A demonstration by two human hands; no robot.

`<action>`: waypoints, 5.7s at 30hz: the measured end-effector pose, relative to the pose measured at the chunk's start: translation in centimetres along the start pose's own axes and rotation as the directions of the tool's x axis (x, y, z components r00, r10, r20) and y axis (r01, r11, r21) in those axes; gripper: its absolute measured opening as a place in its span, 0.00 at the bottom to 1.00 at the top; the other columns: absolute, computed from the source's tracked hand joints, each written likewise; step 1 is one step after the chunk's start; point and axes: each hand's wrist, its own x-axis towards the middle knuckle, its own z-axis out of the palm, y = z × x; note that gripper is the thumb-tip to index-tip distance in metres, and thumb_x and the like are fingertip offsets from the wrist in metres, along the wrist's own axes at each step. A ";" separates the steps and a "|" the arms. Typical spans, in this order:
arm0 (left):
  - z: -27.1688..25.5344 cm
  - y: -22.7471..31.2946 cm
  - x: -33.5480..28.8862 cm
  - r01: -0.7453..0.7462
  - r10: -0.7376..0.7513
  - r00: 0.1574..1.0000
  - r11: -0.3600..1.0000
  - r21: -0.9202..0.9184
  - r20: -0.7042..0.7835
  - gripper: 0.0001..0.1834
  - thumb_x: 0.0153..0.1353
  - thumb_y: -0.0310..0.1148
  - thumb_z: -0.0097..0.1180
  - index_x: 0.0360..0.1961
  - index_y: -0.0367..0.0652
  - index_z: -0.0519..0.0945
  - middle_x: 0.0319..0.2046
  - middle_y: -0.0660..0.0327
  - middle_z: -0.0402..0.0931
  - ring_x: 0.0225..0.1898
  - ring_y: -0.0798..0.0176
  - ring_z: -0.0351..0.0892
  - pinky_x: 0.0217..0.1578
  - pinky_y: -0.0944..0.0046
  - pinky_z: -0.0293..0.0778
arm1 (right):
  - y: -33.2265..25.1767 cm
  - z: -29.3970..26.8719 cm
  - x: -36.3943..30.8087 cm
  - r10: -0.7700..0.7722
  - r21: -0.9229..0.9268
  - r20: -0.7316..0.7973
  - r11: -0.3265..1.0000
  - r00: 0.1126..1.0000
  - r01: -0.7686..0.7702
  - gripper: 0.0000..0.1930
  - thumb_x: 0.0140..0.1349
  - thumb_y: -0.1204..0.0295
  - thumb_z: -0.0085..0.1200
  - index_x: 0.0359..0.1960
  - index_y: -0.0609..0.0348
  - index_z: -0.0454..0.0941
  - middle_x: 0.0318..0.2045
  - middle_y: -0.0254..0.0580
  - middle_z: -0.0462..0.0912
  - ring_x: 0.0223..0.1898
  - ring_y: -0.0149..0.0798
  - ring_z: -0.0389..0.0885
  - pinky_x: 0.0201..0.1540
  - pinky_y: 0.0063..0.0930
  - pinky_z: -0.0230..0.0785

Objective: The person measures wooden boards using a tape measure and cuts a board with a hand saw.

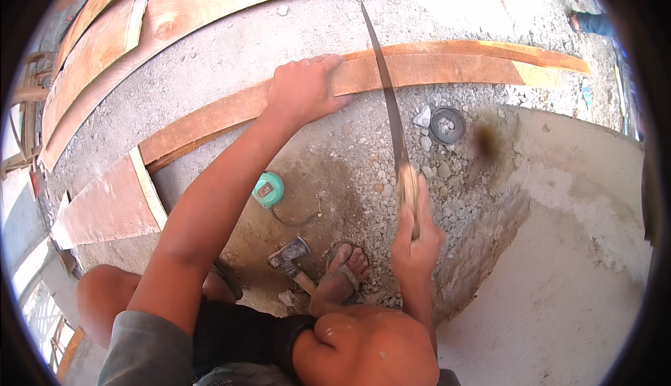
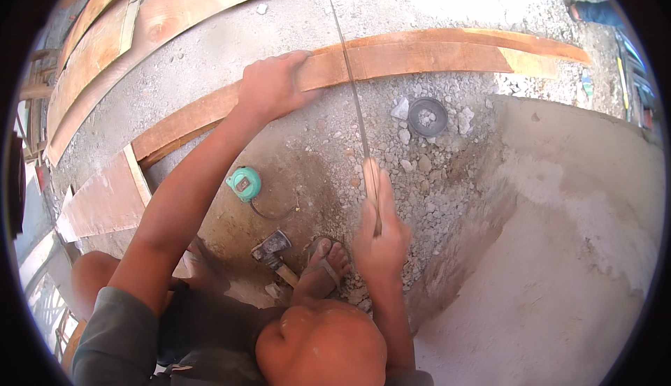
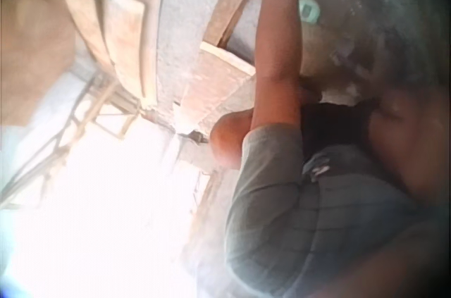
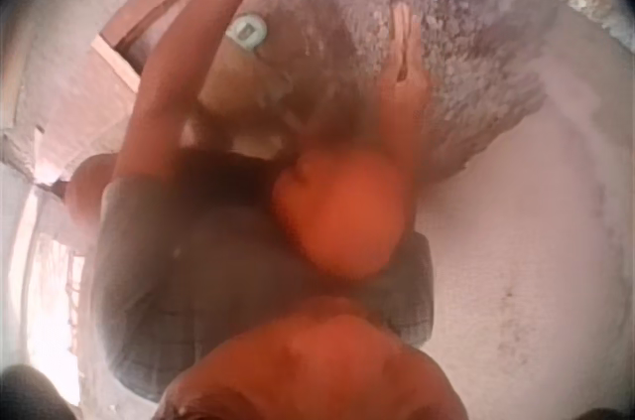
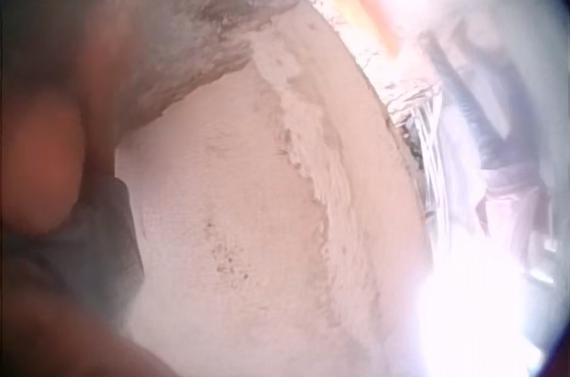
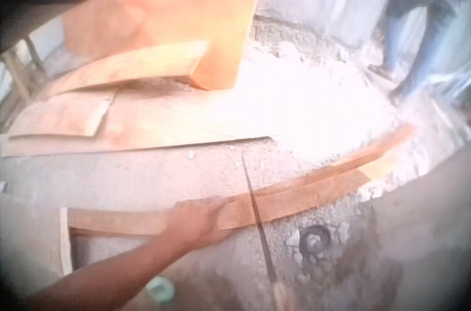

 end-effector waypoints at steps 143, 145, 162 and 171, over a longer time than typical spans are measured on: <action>-0.7 0.2 0.5 -0.002 0.000 0.999 1.000 0.031 0.050 0.42 0.49 0.67 0.69 0.59 0.50 0.83 0.37 0.53 0.89 0.40 0.49 0.89 0.42 0.51 0.82 | 2.9 -2.4 -5.5 0.006 -0.026 -0.030 1.000 1.000 -0.007 0.24 0.70 0.76 0.55 0.67 0.69 0.75 0.47 0.63 0.88 0.33 0.39 0.91 0.35 0.32 0.79; 0.0 -0.3 0.0 0.017 -0.018 1.000 0.999 0.044 0.022 0.41 0.49 0.66 0.69 0.58 0.51 0.83 0.36 0.52 0.88 0.39 0.48 0.89 0.41 0.50 0.82 | 1.3 0.8 0.9 0.000 0.027 -0.006 1.000 1.000 0.000 0.23 0.71 0.74 0.55 0.67 0.66 0.76 0.37 0.64 0.87 0.29 0.41 0.89 0.31 0.35 0.77; -0.2 0.6 0.6 0.035 -0.036 0.999 0.998 0.044 0.040 0.39 0.51 0.65 0.69 0.59 0.55 0.84 0.39 0.54 0.89 0.41 0.49 0.89 0.42 0.50 0.83 | 0.8 2.5 4.4 0.043 0.058 0.022 0.997 0.999 -0.044 0.24 0.71 0.72 0.55 0.68 0.64 0.75 0.33 0.67 0.86 0.29 0.47 0.90 0.31 0.38 0.76; 0.1 -0.9 0.2 -0.028 0.028 1.000 0.999 0.033 -0.010 0.41 0.50 0.68 0.68 0.59 0.53 0.83 0.37 0.54 0.89 0.39 0.50 0.89 0.41 0.53 0.83 | 1.7 -0.4 -4.0 0.070 0.035 0.002 0.997 0.998 -0.070 0.23 0.70 0.76 0.55 0.66 0.71 0.75 0.40 0.62 0.89 0.34 0.47 0.92 0.38 0.36 0.80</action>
